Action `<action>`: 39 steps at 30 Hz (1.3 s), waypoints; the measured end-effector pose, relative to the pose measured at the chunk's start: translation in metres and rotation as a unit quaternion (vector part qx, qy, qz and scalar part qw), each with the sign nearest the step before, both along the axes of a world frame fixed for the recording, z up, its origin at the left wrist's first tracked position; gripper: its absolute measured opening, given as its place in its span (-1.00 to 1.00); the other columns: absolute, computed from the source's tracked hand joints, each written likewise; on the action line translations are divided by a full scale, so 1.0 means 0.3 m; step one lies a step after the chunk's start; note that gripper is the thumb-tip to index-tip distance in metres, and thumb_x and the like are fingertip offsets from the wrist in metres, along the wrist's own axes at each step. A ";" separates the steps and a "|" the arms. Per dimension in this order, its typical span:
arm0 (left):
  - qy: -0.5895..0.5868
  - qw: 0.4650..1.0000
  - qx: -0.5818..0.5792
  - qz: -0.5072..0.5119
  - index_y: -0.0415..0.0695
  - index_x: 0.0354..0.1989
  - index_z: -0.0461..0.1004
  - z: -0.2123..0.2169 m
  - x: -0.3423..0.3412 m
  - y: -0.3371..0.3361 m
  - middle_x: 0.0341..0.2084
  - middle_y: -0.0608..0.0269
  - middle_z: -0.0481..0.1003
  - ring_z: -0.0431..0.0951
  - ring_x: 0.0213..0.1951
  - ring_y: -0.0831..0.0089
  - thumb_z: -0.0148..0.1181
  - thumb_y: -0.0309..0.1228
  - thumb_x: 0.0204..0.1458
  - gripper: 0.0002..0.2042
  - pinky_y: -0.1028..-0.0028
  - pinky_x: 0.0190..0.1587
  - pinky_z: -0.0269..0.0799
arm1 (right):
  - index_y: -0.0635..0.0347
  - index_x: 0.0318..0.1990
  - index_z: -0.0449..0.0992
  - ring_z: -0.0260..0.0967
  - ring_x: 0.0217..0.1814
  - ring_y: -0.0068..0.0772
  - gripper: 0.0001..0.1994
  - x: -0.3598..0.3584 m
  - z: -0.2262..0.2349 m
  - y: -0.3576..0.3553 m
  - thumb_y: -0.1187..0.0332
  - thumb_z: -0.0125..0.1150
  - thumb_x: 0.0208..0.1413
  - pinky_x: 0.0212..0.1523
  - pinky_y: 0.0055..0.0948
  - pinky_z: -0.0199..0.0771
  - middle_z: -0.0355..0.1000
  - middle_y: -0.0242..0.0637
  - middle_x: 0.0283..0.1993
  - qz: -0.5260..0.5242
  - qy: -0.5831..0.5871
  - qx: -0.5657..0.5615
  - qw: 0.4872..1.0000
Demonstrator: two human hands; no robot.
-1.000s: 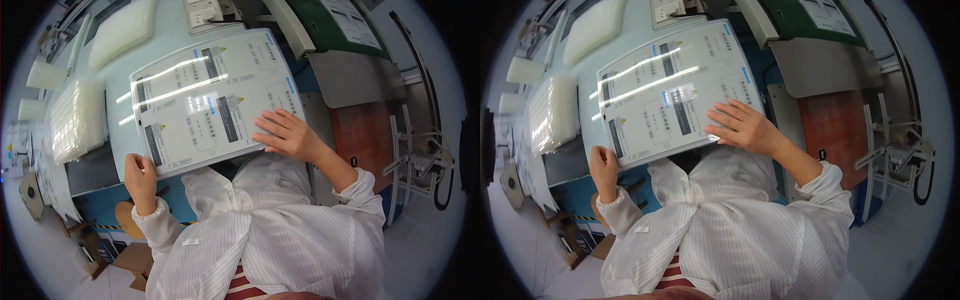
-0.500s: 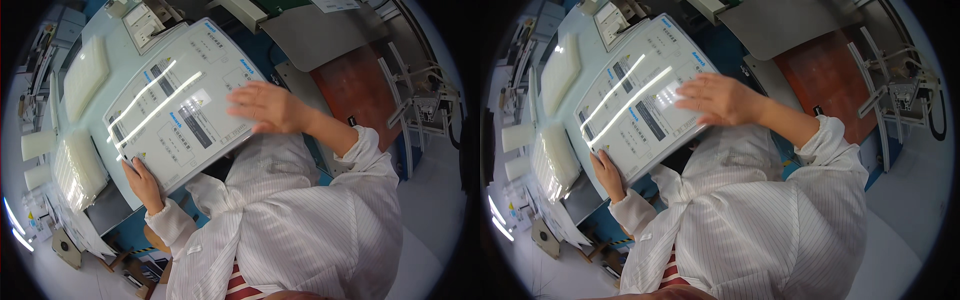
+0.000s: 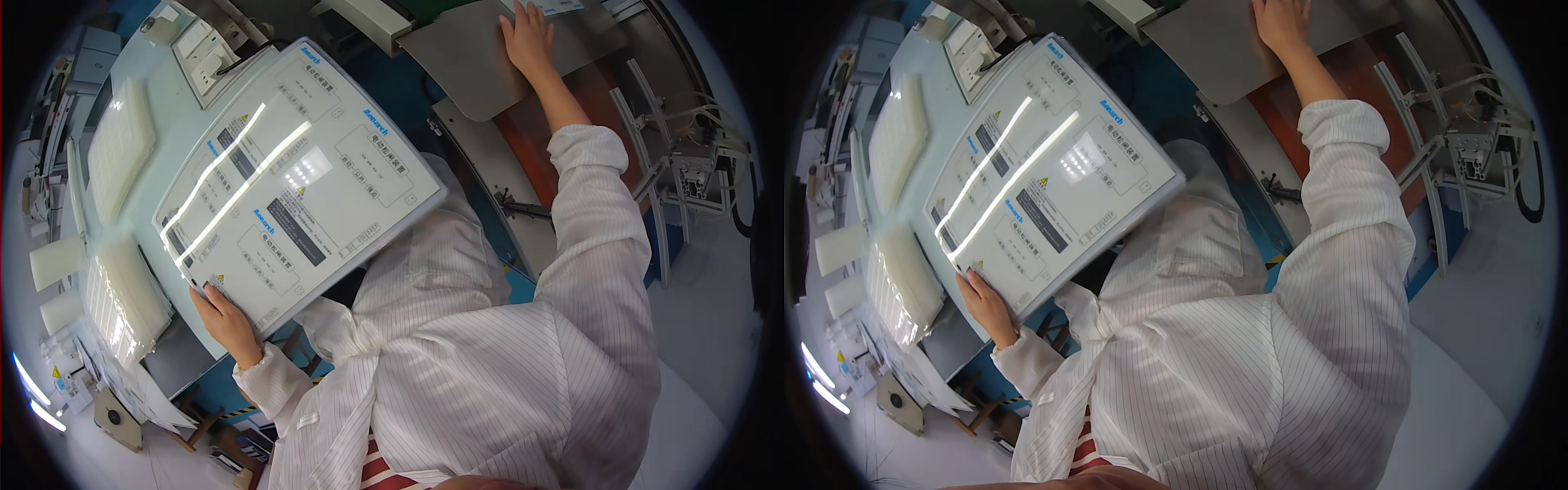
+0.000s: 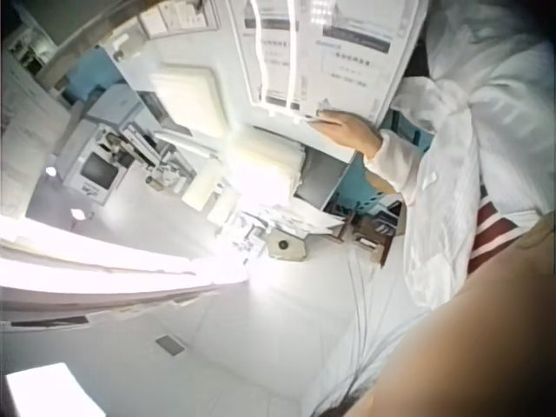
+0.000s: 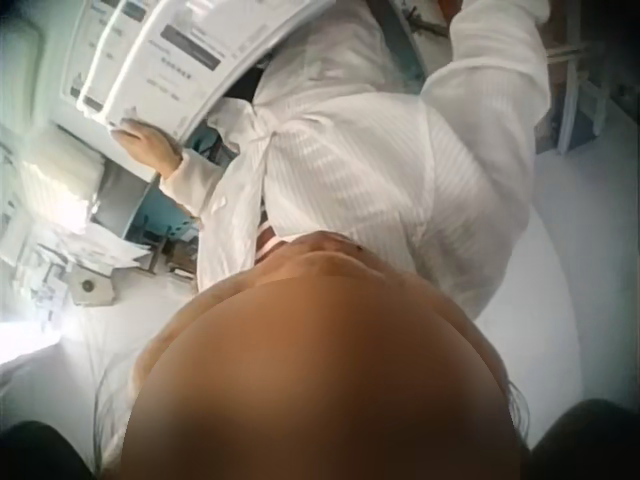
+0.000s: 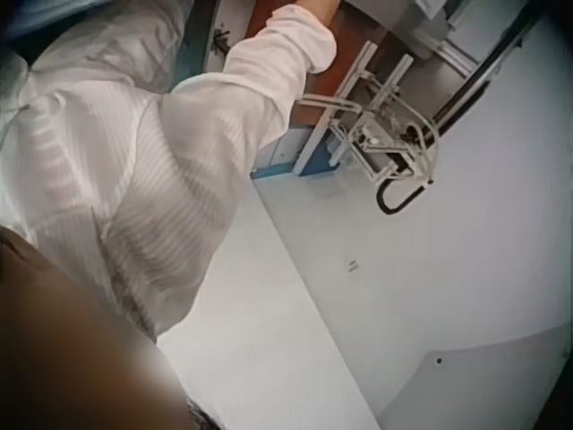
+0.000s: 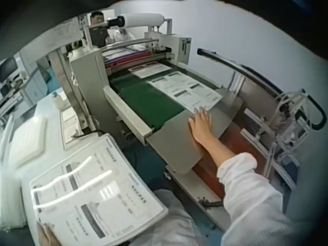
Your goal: Placing documents or sheets onto a machine template and then transferring them to a conveyor belt.
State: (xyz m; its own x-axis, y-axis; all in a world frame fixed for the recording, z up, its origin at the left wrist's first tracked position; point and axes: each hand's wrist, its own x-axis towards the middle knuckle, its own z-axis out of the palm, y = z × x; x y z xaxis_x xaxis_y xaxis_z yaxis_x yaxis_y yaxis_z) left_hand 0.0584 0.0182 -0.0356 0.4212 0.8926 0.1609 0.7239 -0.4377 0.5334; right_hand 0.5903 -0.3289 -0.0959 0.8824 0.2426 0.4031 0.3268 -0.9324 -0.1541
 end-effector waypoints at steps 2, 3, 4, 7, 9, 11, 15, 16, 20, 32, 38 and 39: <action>-0.009 1.000 0.004 -0.008 -0.32 0.22 0.25 -0.010 0.003 0.010 0.05 -0.19 0.42 0.45 0.06 0.01 -0.15 -0.18 0.32 -0.53 0.32 0.10 0.31 | 0.21 0.33 0.16 -0.12 0.48 0.08 -0.45 0.133 -0.089 -0.080 0.07 -0.11 0.30 0.42 0.06 -0.17 0.03 0.01 0.42 0.009 -0.072 -0.023 0.997; -0.002 1.000 0.017 -0.011 -0.32 0.22 0.25 -0.016 -0.003 0.015 0.05 -0.19 0.42 0.45 0.06 0.00 -0.15 -0.18 0.32 -0.53 0.32 0.10 0.31 | 0.10 0.34 0.18 -0.13 0.50 -0.02 -0.46 0.183 -0.124 -0.102 0.03 -0.13 0.31 0.41 0.09 -0.14 0.06 -0.10 0.43 0.020 -0.143 -0.045 0.989; 0.004 0.999 0.033 -0.013 -0.32 0.22 0.25 -0.025 -0.009 0.021 0.06 -0.19 0.42 0.45 0.06 0.00 -0.15 -0.18 0.32 -0.53 0.31 0.10 0.31 | 0.10 0.34 0.18 -0.13 0.50 -0.02 -0.46 0.181 -0.121 -0.081 0.03 -0.13 0.31 0.41 0.09 -0.14 0.06 -0.10 0.43 0.018 -0.151 -0.041 0.987; 0.019 0.999 0.043 -0.010 -0.33 0.24 0.23 -0.048 -0.045 0.038 0.08 -0.20 0.40 0.43 0.09 0.00 -0.15 -0.20 0.33 -0.53 0.32 0.13 0.29 | 0.07 0.35 0.16 -0.16 0.52 -0.07 -0.45 0.164 -0.105 -0.029 0.00 -0.20 0.32 0.42 0.15 -0.22 0.03 -0.11 0.45 -0.027 -0.105 -0.022 0.994; 0.016 0.999 0.036 -0.004 -0.37 0.25 0.21 -0.042 -0.050 0.033 0.13 -0.21 0.36 0.38 0.15 -0.02 -0.15 -0.21 0.33 -0.52 0.32 0.18 0.25 | 0.06 0.38 0.12 -0.20 0.54 -0.09 -0.42 0.166 -0.099 -0.020 -0.02 -0.20 0.30 0.43 0.12 -0.25 -0.02 -0.11 0.47 -0.046 -0.042 -0.015 0.998; 0.009 1.000 0.025 -0.007 -0.40 0.25 0.20 -0.027 -0.030 0.015 0.17 -0.21 0.33 0.34 0.19 -0.03 -0.15 -0.21 0.33 -0.50 0.32 0.22 0.20 | 0.08 0.38 0.09 -0.23 0.54 -0.07 -0.39 0.152 -0.084 -0.015 -0.05 -0.20 0.28 0.44 0.11 -0.29 -0.05 -0.10 0.48 -0.065 -0.016 -0.006 0.998; 0.011 1.000 0.015 0.007 -0.41 0.25 0.19 -0.039 -0.038 0.029 0.18 -0.22 0.31 0.32 0.21 -0.04 -0.16 -0.20 0.33 -0.49 0.32 0.23 0.19 | 0.11 0.43 -0.02 -0.32 0.57 -0.07 -0.27 0.099 -0.024 -0.017 -0.16 -0.26 0.24 0.46 0.06 -0.39 -0.17 -0.11 0.52 -0.115 0.115 -0.004 0.987; 0.010 1.000 0.017 0.005 -0.40 0.25 0.19 -0.038 -0.036 0.027 0.17 -0.22 0.32 0.33 0.20 -0.04 -0.16 -0.20 0.33 -0.49 0.31 0.23 0.20 | 0.14 0.44 -0.06 -0.35 0.58 -0.08 -0.23 0.082 -0.014 -0.026 -0.20 -0.29 0.23 0.47 0.03 -0.42 -0.21 -0.11 0.53 -0.108 0.136 -0.008 0.985; -0.002 1.000 0.025 -0.002 -0.36 0.25 0.20 -0.034 -0.021 0.021 0.15 -0.21 0.34 0.36 0.16 -0.05 -0.15 -0.20 0.32 -0.51 0.30 0.19 0.24 | 0.14 0.44 -0.07 -0.34 0.57 -0.07 -0.21 -0.045 -0.012 -0.060 -0.23 -0.25 0.23 0.47 0.02 -0.41 -0.20 -0.10 0.53 -0.068 0.138 -0.024 0.988; -0.031 0.999 0.021 0.012 -0.35 0.25 0.22 -0.010 -0.015 -0.007 0.12 -0.22 0.37 0.39 0.14 -0.04 -0.09 -0.24 0.29 -0.52 0.30 0.17 0.28 | 0.21 0.44 -0.18 -0.36 0.56 0.09 -0.19 -0.544 0.137 -0.170 0.05 0.09 0.21 0.47 -0.04 -0.32 -0.26 0.09 0.51 0.143 0.191 -0.112 0.964; -0.043 0.999 0.026 0.001 -0.41 0.23 0.20 0.001 -0.022 -0.012 0.10 -0.29 0.36 0.39 0.11 -0.12 -0.04 -0.29 0.26 -0.52 0.25 0.15 0.29 | 0.33 0.30 0.19 0.25 0.29 0.08 -0.52 -0.493 0.178 -0.090 0.52 -0.03 0.21 0.22 -0.13 0.30 0.27 0.17 0.24 0.125 0.165 -0.077 0.975; -0.044 0.998 0.035 0.006 -0.42 0.22 0.21 -0.010 -0.035 -0.011 0.08 -0.29 0.37 0.41 0.08 -0.13 -0.03 -0.29 0.25 -0.52 0.24 0.13 0.31 | 0.36 0.25 0.26 0.30 0.25 0.07 -0.58 -0.538 0.225 -0.031 0.55 -0.07 0.23 0.20 -0.19 0.31 0.34 0.17 0.17 0.153 0.144 0.002 0.978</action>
